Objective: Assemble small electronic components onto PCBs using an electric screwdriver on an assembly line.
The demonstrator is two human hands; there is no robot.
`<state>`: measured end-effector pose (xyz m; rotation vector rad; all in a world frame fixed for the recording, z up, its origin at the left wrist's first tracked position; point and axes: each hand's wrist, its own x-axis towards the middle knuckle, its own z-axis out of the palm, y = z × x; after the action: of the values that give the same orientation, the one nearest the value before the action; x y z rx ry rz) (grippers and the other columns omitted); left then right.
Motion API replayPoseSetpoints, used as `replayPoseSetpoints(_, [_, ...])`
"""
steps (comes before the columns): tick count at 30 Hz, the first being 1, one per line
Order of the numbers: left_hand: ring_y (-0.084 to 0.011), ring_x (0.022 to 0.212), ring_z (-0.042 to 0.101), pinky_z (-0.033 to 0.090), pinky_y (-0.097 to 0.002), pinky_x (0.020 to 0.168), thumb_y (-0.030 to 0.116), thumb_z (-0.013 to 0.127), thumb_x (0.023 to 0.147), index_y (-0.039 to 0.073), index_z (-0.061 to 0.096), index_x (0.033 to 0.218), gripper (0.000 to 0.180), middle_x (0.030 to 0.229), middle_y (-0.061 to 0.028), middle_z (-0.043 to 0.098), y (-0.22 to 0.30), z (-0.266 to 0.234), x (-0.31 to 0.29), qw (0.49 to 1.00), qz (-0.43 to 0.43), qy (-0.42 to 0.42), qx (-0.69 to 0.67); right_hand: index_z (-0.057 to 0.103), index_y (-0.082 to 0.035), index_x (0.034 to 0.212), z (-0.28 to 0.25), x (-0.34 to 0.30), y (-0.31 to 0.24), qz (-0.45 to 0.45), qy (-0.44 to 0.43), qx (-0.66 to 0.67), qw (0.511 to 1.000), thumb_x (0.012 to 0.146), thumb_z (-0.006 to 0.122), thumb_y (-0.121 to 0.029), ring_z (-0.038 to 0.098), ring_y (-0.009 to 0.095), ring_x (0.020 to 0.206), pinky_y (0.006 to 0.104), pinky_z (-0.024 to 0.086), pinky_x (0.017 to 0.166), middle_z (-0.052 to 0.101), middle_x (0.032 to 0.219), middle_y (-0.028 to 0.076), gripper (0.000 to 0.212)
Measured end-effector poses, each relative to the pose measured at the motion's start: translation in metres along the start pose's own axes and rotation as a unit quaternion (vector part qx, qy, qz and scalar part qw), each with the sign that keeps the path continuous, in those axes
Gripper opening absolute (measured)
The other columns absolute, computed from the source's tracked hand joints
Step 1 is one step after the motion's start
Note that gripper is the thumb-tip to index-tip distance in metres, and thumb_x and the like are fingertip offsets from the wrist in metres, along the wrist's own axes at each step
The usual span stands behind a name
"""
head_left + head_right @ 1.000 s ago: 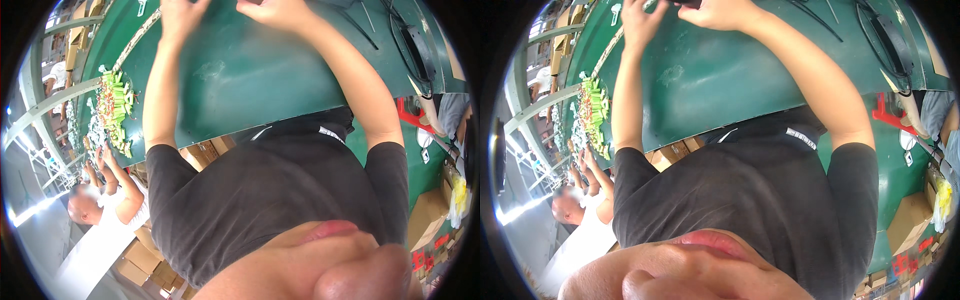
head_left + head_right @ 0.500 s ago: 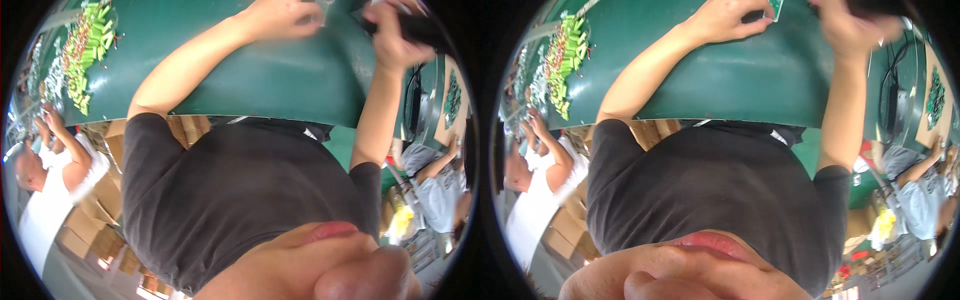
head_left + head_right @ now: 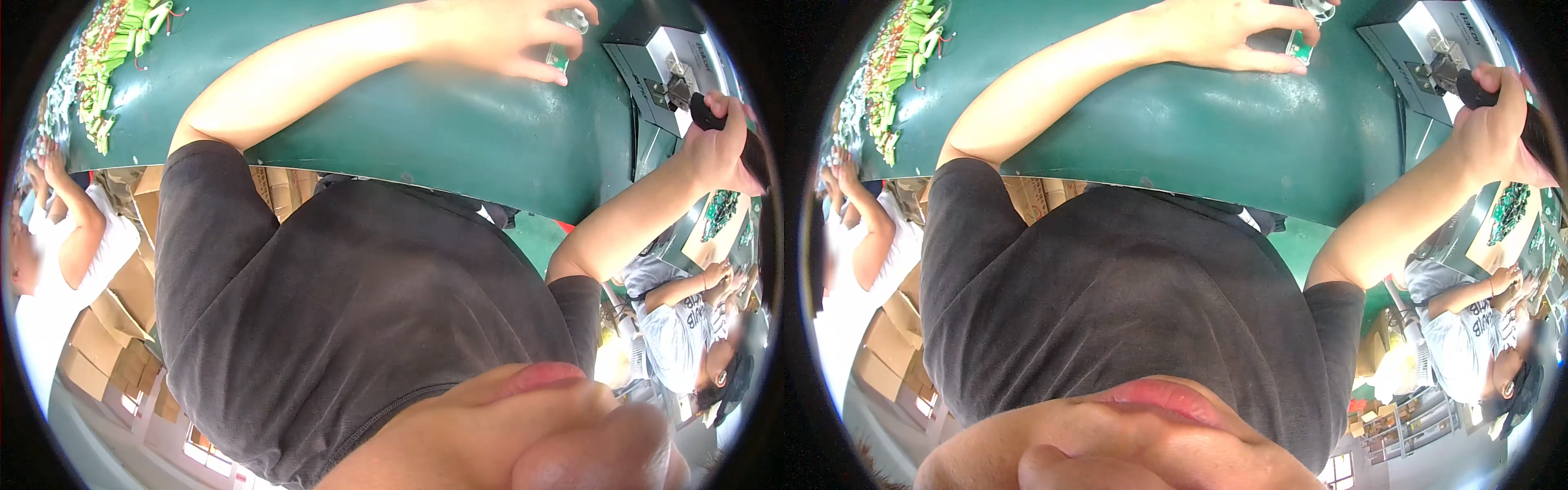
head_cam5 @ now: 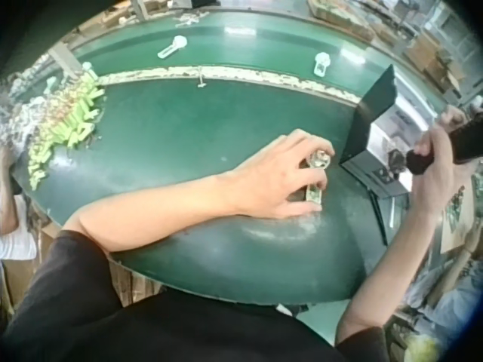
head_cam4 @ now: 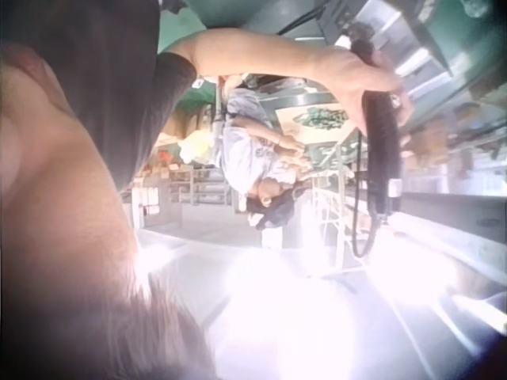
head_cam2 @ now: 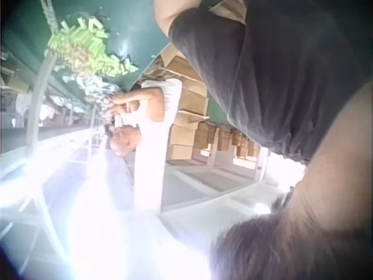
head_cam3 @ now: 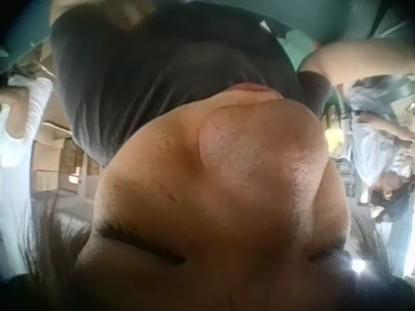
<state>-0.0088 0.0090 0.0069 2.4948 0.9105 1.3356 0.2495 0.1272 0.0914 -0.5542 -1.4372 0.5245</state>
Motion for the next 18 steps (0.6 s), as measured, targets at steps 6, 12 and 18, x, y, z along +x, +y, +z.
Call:
replayPoseSetpoints(6, [-0.0367,0.122,0.053,0.048,-0.0454,0.102,0.03,0.085,0.073,0.006,0.072,0.089,0.032,0.138,-0.0181,0.055,-0.005,0.007,-0.002,0.998,-0.01,-0.019,0.064,0.06,0.008,0.087,0.014,-0.025,-0.026,0.114,-0.072,0.099,0.986,0.078,0.054,0.018,0.05,0.023,0.057,0.0405,0.044,0.056,0.06,0.079,0.017,0.015])
replayPoseSetpoints(12, [-0.0361,0.123,0.056,0.052,-0.0432,0.101,0.025,0.084,0.075,0.007,0.075,0.085,0.023,0.141,-0.0192,0.056,-0.004,0.001,-0.003,0.997,-0.022,-0.069,0.014,0.061,0.004,0.102,0.025,-0.049,-0.009,0.193,-0.171,0.32,0.912,0.078,0.054,0.017,0.053,0.022,0.061,0.0404,0.046,0.059,0.059,0.08,0.014,0.028])
replayPoseSetpoints(18, [-0.0362,0.123,0.056,0.052,-0.0426,0.101,0.025,0.083,0.077,0.007,0.076,0.085,0.021,0.14,-0.0196,0.056,-0.003,0.001,-0.001,0.996,-0.008,-0.087,-0.009,0.027,-0.004,0.154,0.063,-0.074,-0.012,-0.016,-0.164,0.261,0.951,0.087,0.048,0.015,0.049,0.013,0.054,0.0275,0.048,0.05,0.052,0.1,0.012,0.073])
